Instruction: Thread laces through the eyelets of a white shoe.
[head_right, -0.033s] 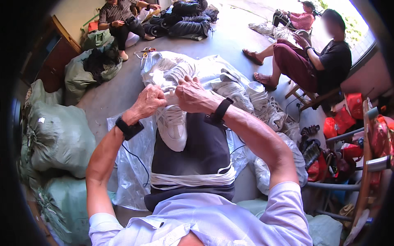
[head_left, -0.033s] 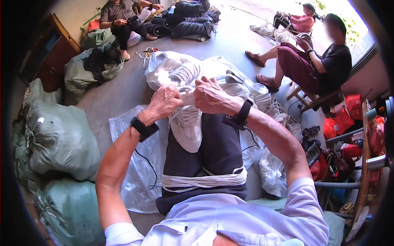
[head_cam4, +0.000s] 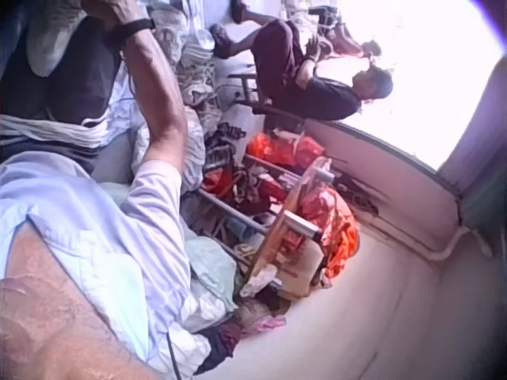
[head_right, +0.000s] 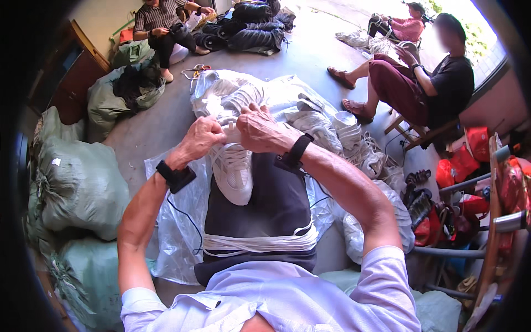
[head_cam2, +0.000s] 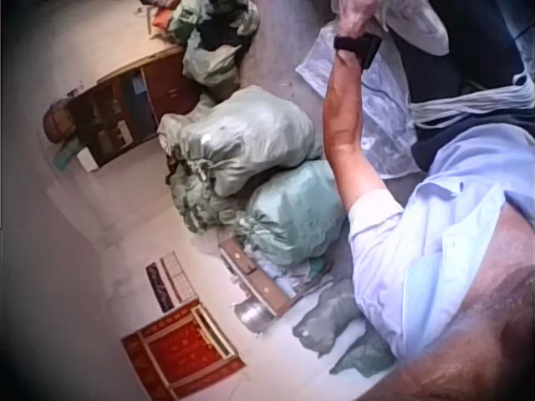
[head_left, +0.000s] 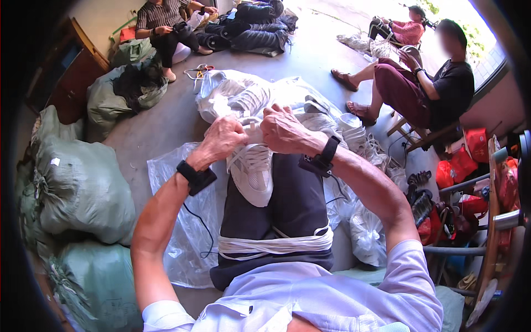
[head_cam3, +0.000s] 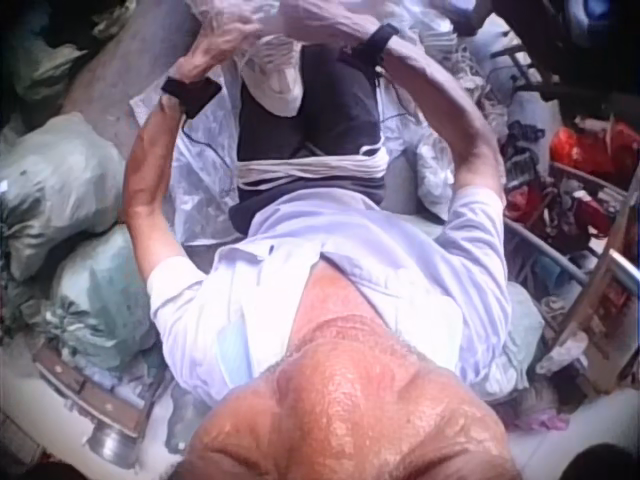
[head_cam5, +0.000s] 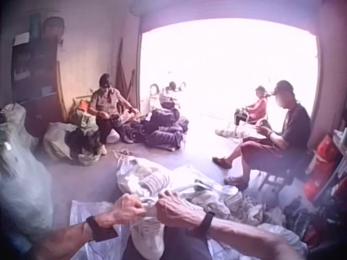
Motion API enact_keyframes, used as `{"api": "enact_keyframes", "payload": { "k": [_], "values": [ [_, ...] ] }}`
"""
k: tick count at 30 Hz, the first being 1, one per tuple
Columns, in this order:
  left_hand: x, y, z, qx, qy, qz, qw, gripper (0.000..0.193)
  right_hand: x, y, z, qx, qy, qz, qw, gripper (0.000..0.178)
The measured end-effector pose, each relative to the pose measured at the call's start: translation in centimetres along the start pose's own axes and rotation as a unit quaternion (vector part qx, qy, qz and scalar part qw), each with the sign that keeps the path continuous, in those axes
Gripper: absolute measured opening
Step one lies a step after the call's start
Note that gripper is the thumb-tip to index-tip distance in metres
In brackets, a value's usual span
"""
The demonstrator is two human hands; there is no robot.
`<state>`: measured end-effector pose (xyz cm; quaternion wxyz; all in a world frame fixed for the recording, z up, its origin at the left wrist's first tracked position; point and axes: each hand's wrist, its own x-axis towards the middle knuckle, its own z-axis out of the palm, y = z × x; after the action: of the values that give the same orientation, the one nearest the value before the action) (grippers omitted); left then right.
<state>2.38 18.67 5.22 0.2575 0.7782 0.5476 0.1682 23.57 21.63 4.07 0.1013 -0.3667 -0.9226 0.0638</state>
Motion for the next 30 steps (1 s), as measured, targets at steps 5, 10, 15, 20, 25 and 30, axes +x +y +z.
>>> {"api": "enact_keyframes", "payload": {
  "k": [5, 10, 15, 20, 25, 30],
  "values": [
    [-0.8, -0.7, 2.6, -0.336, 0.111, -0.012, 0.935, 0.019, 2.6, 0.4, -0.5, 0.245, 0.237, -0.046, 0.939, 0.012],
    [-0.6, -1.1, 3.7, -0.464, 0.1, 0.038, 0.879, 0.019, 5.6, -2.6, -2.1, 0.273, 0.199, -0.001, 0.941, 0.023],
    [-0.9, 0.0, 4.5, -0.492, 0.256, -0.071, 0.829, 0.016, 2.7, -2.3, -2.1, 0.277, 0.236, 0.003, 0.931, 0.009],
    [-1.8, 0.6, 4.0, -0.466, 0.267, -0.094, 0.838, 0.018, 0.4, -2.4, -1.2, 0.239, 0.224, -0.062, 0.943, 0.01],
    [-1.9, 0.6, 3.9, -0.413, 0.287, -0.052, 0.863, 0.019, -0.6, -3.4, -0.2, 0.188, 0.231, -0.107, 0.949, 0.018],
    [-1.7, 1.2, 3.6, -0.395, 0.274, -0.067, 0.874, 0.018, -0.1, -3.8, 1.6, 0.137, 0.255, -0.111, 0.951, 0.019]
  ]
}}
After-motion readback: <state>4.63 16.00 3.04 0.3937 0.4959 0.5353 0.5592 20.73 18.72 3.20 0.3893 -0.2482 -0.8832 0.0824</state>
